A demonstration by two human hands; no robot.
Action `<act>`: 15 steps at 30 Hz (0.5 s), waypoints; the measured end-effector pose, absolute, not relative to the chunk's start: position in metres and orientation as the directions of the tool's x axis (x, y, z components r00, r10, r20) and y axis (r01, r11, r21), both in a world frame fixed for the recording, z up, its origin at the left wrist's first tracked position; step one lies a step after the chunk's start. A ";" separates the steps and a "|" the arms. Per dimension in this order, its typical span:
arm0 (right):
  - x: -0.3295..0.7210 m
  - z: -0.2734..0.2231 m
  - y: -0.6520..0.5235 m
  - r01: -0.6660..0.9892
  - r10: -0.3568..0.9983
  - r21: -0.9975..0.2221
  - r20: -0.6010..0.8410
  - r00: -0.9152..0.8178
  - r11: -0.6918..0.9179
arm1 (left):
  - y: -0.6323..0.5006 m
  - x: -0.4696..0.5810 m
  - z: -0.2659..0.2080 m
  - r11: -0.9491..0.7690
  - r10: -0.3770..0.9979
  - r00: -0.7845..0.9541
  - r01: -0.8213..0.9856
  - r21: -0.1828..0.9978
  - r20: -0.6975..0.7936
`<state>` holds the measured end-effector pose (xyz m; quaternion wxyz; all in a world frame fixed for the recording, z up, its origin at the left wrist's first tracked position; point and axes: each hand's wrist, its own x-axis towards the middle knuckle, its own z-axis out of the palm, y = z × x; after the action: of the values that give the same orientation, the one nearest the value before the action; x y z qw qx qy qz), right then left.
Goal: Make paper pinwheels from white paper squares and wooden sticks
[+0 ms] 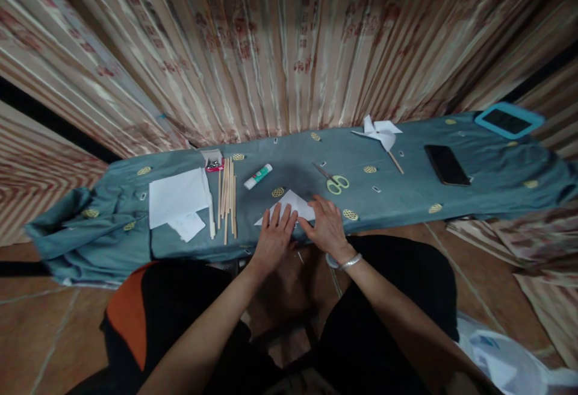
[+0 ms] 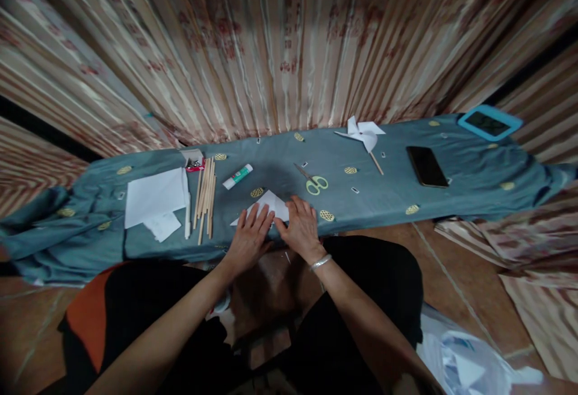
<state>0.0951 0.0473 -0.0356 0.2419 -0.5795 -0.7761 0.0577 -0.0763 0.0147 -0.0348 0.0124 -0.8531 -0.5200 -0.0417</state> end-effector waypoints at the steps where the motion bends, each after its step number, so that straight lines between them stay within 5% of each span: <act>1: 0.098 -0.038 0.046 0.871 0.928 -0.376 0.313 -0.201 0.316 | 0.015 -0.077 -0.035 -0.465 0.883 0.461 0.885 0.023 0.090; 15: 0.145 -0.056 0.044 0.874 0.926 -0.427 0.373 -0.063 0.232 | 0.012 -0.092 -0.036 -0.499 0.864 0.496 0.866 0.011 0.090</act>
<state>0.1450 0.0439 -0.0560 0.2936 -0.6183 -0.7277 0.0438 -0.0917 0.0122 -0.0360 0.0178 -0.8648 -0.5001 -0.0415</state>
